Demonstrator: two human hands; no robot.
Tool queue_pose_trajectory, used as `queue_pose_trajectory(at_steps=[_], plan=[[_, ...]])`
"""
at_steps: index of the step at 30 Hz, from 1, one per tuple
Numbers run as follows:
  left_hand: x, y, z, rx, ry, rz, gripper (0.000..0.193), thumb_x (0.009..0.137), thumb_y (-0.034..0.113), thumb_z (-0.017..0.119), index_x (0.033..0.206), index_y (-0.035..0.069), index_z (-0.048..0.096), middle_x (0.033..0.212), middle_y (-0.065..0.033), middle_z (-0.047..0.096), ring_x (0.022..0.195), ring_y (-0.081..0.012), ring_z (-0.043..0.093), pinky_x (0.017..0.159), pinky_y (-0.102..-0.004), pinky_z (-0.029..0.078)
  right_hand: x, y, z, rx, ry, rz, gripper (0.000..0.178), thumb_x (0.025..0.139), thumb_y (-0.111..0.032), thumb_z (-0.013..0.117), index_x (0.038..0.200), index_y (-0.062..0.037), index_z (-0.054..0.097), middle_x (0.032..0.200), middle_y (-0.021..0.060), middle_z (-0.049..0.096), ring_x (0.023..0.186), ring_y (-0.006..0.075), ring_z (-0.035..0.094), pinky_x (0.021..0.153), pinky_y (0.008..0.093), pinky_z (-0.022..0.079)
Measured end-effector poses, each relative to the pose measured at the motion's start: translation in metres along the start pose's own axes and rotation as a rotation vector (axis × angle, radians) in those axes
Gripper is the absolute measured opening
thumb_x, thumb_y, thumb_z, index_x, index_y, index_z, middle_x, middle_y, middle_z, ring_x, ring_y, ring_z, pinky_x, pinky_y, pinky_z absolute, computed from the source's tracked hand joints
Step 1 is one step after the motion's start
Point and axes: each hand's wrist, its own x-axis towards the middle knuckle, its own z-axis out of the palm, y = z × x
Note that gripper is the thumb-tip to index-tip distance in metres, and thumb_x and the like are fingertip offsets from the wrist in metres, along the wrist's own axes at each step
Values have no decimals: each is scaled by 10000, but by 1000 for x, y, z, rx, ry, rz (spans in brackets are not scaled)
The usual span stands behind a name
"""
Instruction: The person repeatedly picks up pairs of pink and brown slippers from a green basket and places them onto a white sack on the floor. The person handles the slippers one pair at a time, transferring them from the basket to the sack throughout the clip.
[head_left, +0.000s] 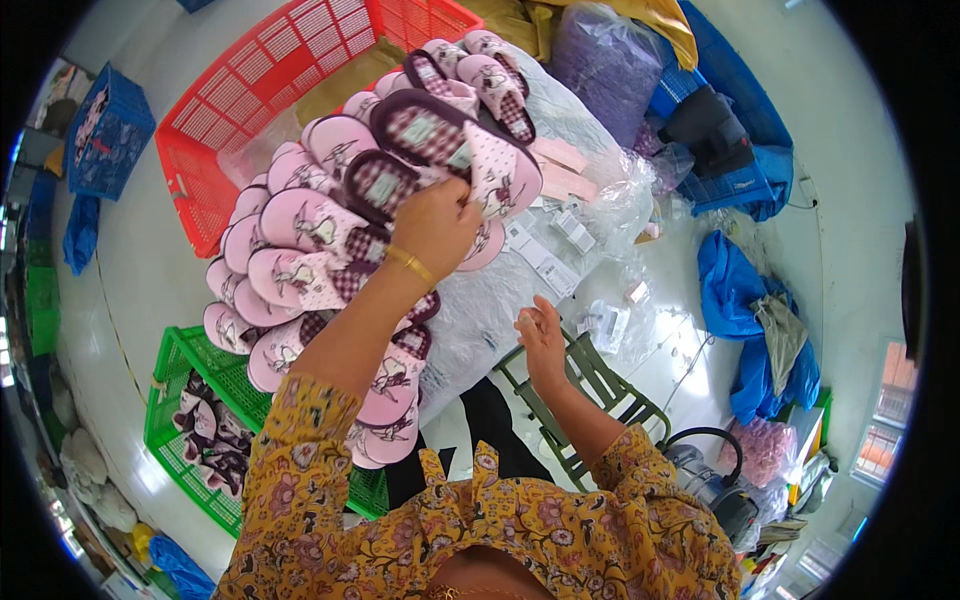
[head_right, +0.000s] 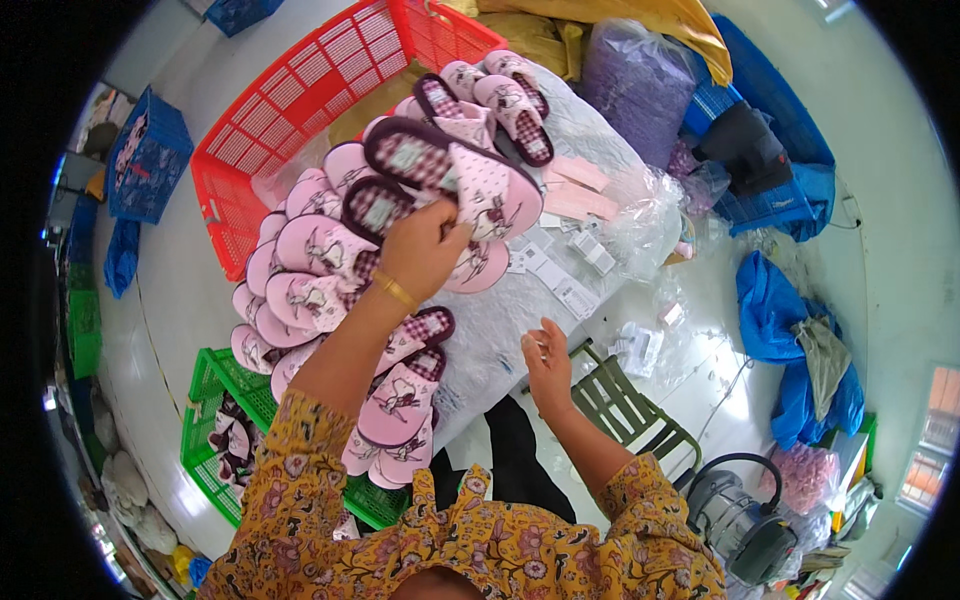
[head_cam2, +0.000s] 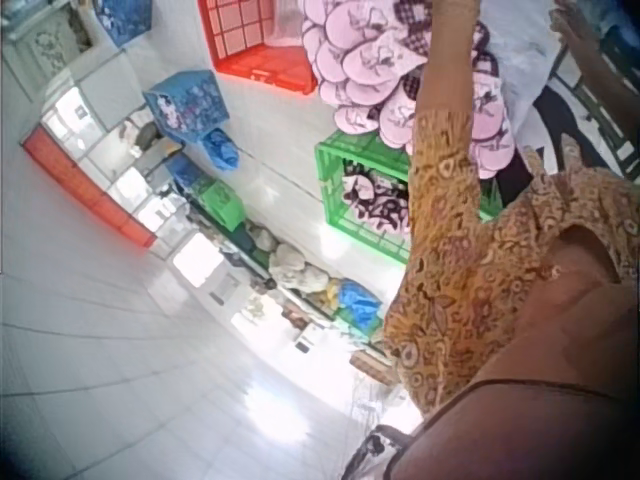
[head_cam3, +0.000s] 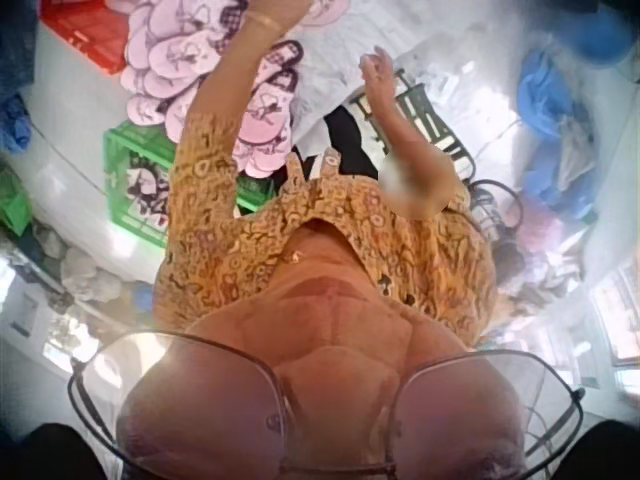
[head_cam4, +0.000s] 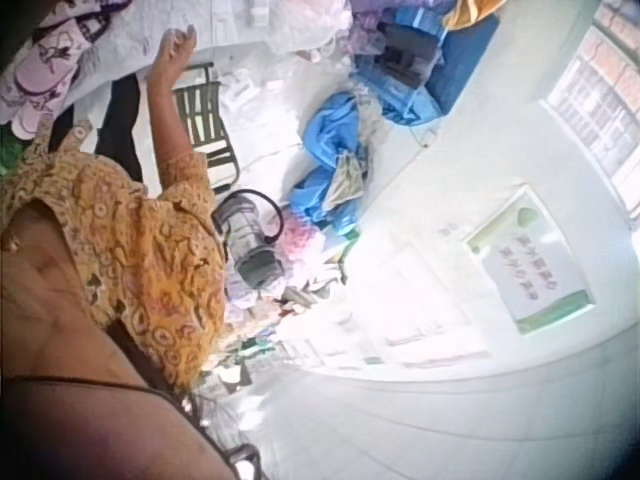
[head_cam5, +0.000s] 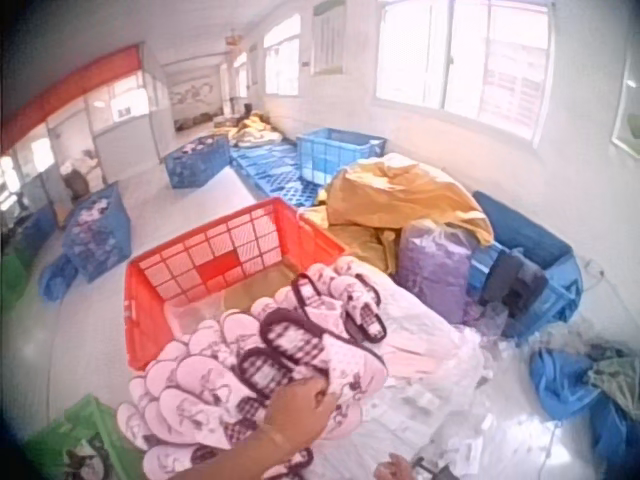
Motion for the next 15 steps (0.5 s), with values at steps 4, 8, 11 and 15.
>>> queue_pose_trajectory(at_steps=[4, 8, 11, 15], plan=[[66, 14, 62, 188, -74, 17, 214, 800, 239, 588, 794, 34, 647, 764, -206, 644, 727, -367, 635, 660, -451, 493, 0, 16, -36, 71, 53, -16, 480, 924, -137, 594, 1335, -10, 381, 1041, 43, 532, 897, 89, 509, 788, 229, 435], [136, 6, 125, 352, -84, 7, 221, 801, 245, 570, 808, 47, 667, 825, -223, 659, 795, -382, 647, 736, -464, 512, -7, 30, -79, 83, 143, 57, 492, 921, -133, 596, 1341, -11, 371, 1043, 51, 533, 877, 89, 512, 765, 226, 439], [173, -2, 146, 510, -84, -55, 244, 828, 247, 550, 882, 38, 663, 901, -216, 673, 866, -383, 656, 777, -477, 516, -16, 56, -105, 28, 208, 85, 503, 919, -139, 599, 1347, -15, 365, 1043, 50, 536, 866, 85, 517, 755, 218, 437], [204, -52, 175, 605, -45, -98, 228, 849, 219, 537, 950, 41, 639, 921, -215, 671, 883, -379, 653, 780, -473, 517, -30, 78, -125, 23, 253, 134, 499, 918, -132, 599, 1347, -20, 368, 1011, 34, 546, 855, 77, 519, 759, 213, 438]])
